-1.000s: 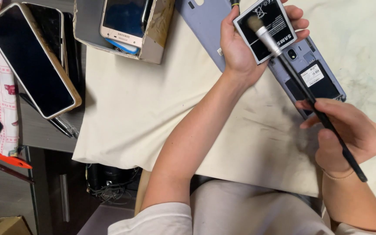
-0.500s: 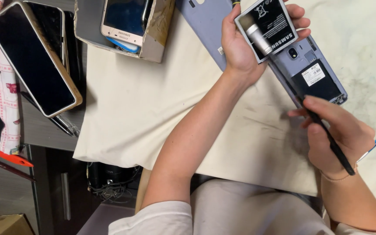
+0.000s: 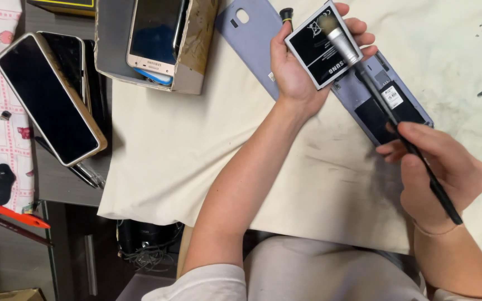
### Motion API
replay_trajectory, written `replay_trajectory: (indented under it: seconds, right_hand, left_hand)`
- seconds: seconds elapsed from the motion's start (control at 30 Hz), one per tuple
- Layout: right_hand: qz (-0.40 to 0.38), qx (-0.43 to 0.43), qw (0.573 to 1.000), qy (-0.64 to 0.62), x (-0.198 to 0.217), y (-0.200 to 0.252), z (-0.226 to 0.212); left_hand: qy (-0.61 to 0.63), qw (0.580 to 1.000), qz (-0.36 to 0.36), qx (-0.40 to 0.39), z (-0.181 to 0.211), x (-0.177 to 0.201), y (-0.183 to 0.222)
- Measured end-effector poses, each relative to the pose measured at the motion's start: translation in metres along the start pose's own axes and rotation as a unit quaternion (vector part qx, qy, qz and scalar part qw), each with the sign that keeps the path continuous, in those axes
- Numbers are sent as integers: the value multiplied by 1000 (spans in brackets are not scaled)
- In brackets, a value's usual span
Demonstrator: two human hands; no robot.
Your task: Brushing the internal components of a disassembled smartphone and inspecting the battery compartment with a tool.
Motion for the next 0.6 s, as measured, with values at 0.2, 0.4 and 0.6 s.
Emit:
replay_trajectory:
  seconds: [0.2,0.4,0.6]
  right_hand:
    - [-13,51,998,37,2,-1,-6]
    - [-27,26,999,-26,5,2,2]
    - [-37,26,999,-15,9,-2,-6]
  left_hand:
    - [-6,1000,5,-20,2,-1,-1]
    - [4,1000,-5,-20,1,1,-1]
    - [-1,1000,-5,-26,2,0,-1]
Point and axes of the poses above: each hand's wrist, its own y-axis away from the middle knuckle, its own x-axis out of the back of the hand, z = x × y, the point moved 8 cm from there along -y, towards the middle knuckle, and after that the axes turned 11 degrees about y, right-handed, at the moved point
